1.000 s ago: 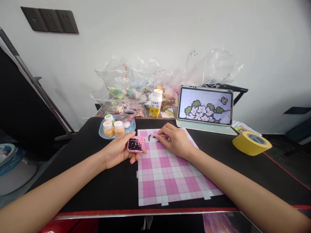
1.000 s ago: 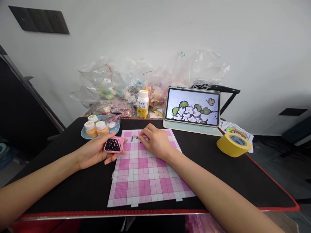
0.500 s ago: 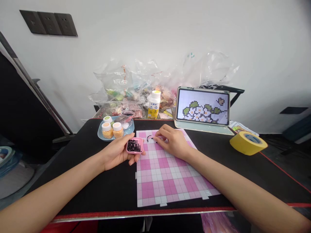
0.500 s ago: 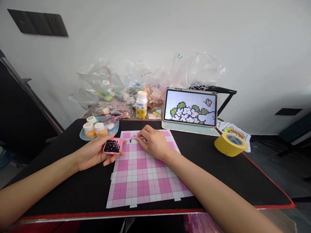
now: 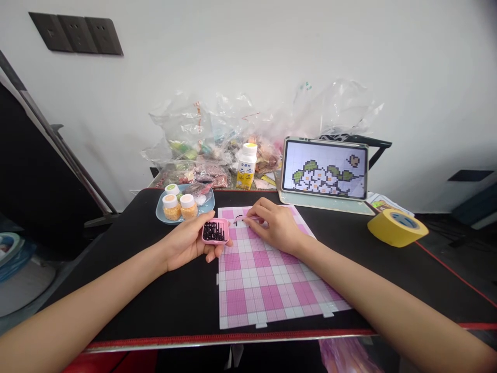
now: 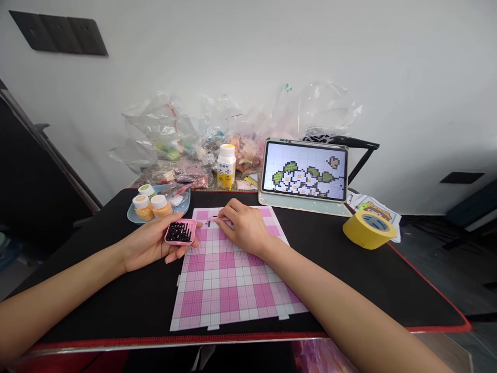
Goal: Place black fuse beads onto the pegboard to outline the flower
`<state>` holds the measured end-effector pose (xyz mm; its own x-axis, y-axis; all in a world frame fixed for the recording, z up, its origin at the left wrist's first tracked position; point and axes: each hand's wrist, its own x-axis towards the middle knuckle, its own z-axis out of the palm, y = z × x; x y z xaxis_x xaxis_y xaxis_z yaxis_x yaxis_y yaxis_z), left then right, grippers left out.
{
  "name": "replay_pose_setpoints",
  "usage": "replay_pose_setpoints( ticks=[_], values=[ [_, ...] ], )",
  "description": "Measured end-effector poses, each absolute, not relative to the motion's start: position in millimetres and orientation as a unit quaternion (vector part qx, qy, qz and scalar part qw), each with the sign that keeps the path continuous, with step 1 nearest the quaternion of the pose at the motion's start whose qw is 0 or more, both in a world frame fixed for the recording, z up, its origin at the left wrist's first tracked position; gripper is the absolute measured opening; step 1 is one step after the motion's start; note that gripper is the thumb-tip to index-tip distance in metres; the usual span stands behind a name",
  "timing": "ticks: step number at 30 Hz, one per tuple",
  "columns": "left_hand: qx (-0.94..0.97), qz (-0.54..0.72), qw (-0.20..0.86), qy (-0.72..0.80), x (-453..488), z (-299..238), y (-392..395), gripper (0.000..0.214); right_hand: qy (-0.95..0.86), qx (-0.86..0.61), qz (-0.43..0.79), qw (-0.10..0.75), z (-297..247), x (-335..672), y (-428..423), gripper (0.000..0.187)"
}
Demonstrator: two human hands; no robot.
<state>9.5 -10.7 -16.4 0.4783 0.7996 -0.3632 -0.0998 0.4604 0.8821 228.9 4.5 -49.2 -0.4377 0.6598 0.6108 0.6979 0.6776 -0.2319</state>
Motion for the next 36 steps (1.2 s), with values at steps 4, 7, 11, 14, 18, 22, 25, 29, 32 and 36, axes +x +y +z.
replay_pose_setpoints(
  ticks=[4, 7, 11, 14, 18, 22, 25, 29, 32, 36],
  values=[
    [0.428, 0.303, 0.75, 0.403, 8.9, -17.4, -10.4, 0.039, -0.846, -0.403, -0.031, 0.347, -49.3, 229.1, 4.6, 0.022],
    [0.43, 0.308, 0.748, 0.4, 8.5, -19.6, -9.2, 0.039, -0.847, -0.402, -0.037, 0.346, -48.9, 228.5, 4.5, 0.021],
    [0.432, 0.306, 0.745, 0.405, 7.4, -21.9, -7.9, 0.042, -0.845, -0.407, -0.045, 0.345, -47.9, 226.9, 3.7, 0.022],
    [0.429, 0.308, 0.743, 0.41, 7.2, -21.3, -8.4, 0.043, -0.847, -0.404, -0.044, 0.344, -47.3, 226.0, 3.4, 0.024],
    [0.417, 0.314, 0.744, 0.416, 8.3, -17.9, -10.1, 0.043, -0.849, -0.4, -0.044, 0.343, -47.1, 225.9, 3.3, 0.024],
    [0.414, 0.321, 0.737, 0.426, 9.0, -15.3, -11.1, 0.04, -0.851, -0.398, -0.044, 0.34, -47.1, 226.1, 3.0, 0.024],
    [0.414, 0.323, 0.732, 0.433, 8.6, -14.7, -11.0, 0.04, -0.852, -0.397, -0.044, 0.338, -47.0, 226.2, 2.8, 0.024],
    [0.417, 0.327, 0.731, 0.429, 7.4, -13.4, -11.1, 0.04, -0.852, -0.397, -0.046, 0.339, -47.2, 226.1, 2.8, 0.024],
    [0.42, 0.328, 0.73, 0.428, 6.8, -11.4, -11.8, 0.04, -0.851, -0.396, -0.049, 0.341, -47.8, 226.2, 3.2, 0.024],
    [0.42, 0.327, 0.726, 0.436, 6.7, -9.3, -12.4, 0.039, -0.85, -0.394, -0.052, 0.346, -48.5, 226.8, 3.7, 0.023]
  ],
)
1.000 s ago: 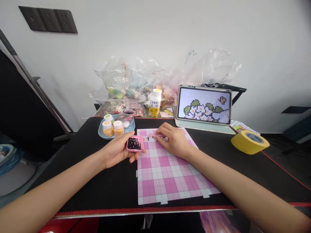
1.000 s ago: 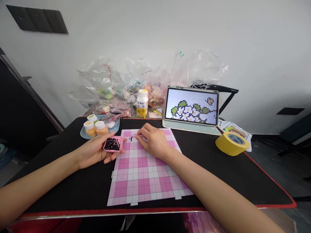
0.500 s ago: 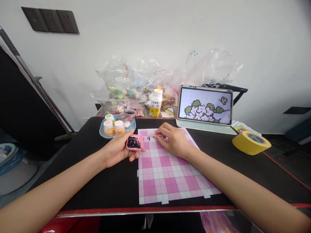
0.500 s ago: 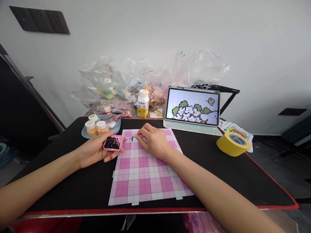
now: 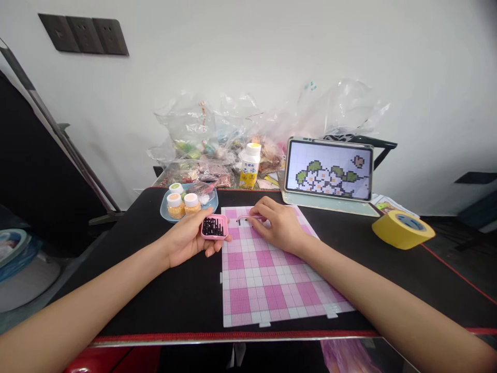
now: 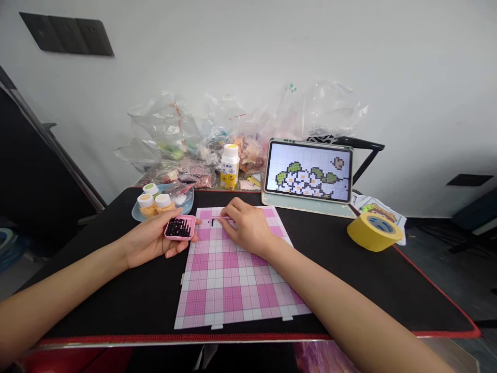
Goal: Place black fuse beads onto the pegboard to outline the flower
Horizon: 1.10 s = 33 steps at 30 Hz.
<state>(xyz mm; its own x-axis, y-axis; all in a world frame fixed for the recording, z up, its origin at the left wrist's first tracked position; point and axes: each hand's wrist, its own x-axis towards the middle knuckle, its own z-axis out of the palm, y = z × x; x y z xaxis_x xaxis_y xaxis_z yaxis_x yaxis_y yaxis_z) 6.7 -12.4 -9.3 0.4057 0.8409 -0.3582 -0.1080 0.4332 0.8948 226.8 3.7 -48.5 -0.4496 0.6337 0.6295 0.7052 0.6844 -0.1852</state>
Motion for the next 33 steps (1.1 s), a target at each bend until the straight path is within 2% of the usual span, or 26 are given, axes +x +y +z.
replay_pose_setpoints(
  ticks=[33],
  values=[
    [0.426, 0.307, 0.738, 0.424, 7.7, -17.4, -9.0, 0.042, -0.851, -0.41, -0.079, 0.318, -52.4, 226.1, 6.0, 0.023]
  ],
)
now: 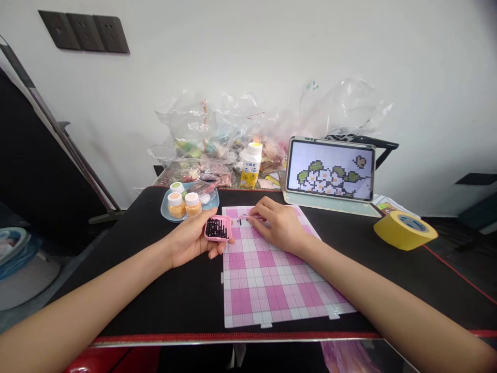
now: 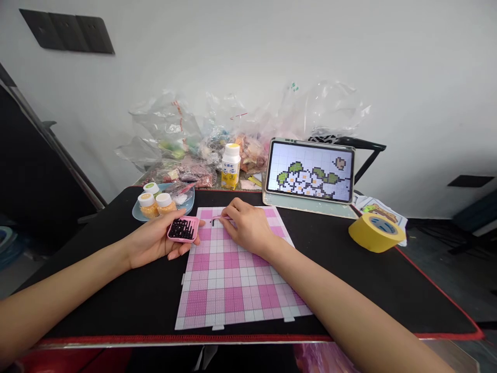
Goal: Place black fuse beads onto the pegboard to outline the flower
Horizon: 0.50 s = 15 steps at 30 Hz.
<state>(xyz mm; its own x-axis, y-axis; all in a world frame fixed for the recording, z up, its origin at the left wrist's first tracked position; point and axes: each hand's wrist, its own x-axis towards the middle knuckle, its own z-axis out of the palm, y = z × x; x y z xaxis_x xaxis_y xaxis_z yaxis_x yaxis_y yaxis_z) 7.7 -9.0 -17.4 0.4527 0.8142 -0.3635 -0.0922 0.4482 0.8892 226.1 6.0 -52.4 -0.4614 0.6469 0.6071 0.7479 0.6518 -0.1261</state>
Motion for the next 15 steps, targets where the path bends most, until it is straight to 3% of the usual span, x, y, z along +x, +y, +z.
replay_pose_setpoints(
  ticks=[15],
  values=[
    [0.423, 0.306, 0.749, 0.407, 7.3, -18.1, -8.7, 0.043, -0.855, -0.411, -0.067, 0.31, -51.5, 224.9, 6.6, 0.021]
  ],
)
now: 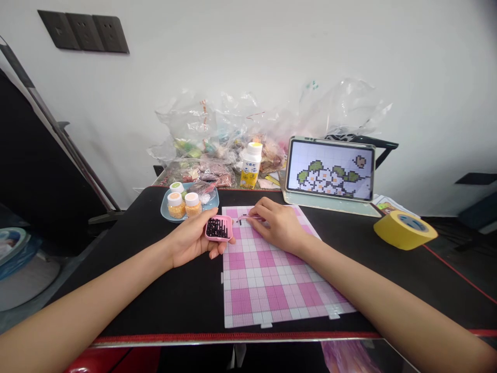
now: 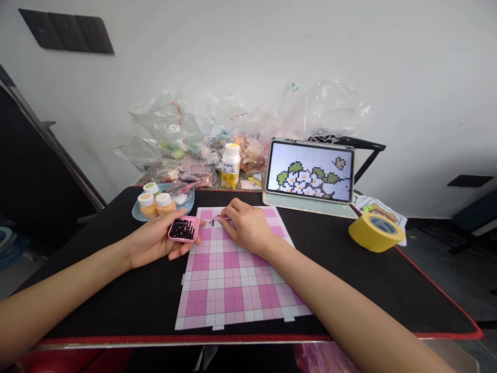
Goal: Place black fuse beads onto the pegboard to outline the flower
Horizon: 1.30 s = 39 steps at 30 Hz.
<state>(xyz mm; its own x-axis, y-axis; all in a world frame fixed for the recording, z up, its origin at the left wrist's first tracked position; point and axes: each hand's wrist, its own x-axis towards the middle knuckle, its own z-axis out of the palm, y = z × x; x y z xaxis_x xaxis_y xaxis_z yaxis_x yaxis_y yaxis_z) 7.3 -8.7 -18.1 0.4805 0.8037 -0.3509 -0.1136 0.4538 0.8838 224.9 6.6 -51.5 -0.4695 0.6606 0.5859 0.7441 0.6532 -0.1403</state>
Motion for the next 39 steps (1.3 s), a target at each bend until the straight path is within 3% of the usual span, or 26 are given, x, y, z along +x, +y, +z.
replay_pose_setpoints(
  ticks=[39],
  values=[
    [0.426, 0.294, 0.758, 0.396, 10.5, -20.0, -6.9, 0.044, -0.856, -0.408, -0.061, 0.313, -51.4, 223.6, 6.5, 0.021]
  ],
)
